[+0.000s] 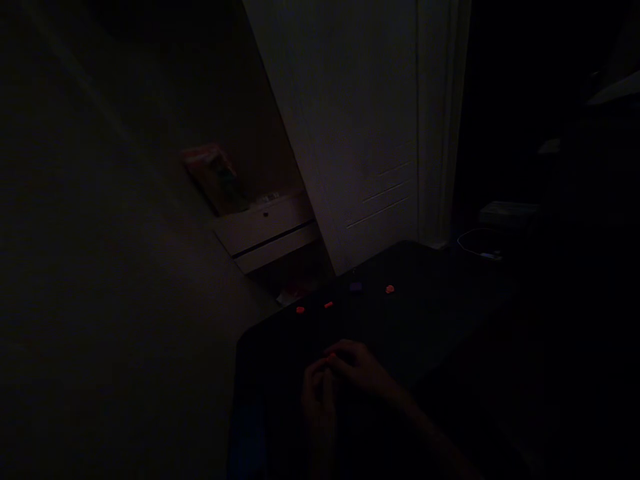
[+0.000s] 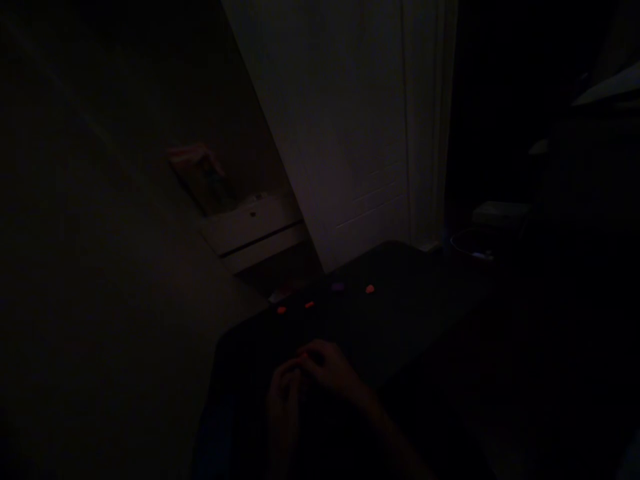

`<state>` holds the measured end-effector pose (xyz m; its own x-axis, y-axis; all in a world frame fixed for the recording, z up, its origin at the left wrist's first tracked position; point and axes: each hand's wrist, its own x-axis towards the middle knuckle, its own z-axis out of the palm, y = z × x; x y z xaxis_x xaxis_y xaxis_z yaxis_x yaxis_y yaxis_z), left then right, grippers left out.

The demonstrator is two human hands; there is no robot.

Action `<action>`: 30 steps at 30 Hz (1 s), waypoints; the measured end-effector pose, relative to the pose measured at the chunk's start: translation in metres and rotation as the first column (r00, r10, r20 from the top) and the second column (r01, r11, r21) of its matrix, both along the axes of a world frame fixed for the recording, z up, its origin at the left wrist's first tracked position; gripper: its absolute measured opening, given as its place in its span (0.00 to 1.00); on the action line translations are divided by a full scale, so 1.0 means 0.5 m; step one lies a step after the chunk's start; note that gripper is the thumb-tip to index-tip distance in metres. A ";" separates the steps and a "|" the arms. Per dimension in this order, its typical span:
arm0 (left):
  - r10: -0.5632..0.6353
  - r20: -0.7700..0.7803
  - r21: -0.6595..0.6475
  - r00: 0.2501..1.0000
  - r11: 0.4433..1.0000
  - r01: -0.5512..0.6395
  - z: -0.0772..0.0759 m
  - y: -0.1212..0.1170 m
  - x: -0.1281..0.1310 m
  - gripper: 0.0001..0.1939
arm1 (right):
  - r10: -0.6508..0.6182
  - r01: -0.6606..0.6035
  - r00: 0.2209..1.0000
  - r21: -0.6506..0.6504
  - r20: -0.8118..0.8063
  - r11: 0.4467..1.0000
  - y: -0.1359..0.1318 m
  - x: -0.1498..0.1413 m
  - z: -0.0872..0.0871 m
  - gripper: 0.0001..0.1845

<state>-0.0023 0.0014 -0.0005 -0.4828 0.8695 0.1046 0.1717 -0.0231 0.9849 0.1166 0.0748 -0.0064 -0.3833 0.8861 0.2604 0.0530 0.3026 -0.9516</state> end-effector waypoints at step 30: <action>0.010 -0.036 -0.002 0.999 1.000 -0.010 -0.017 0.002 -0.005 0.26 | -0.002 0.002 1.000 -0.004 -0.014 1.000 0.003 0.000 -0.004 0.14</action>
<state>-0.0047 0.0024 -0.0087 -0.4878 0.8646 0.1205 0.2072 -0.0194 0.9781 0.1165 0.0764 -0.0085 -0.3783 0.8878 0.2621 0.0404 0.2987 -0.9535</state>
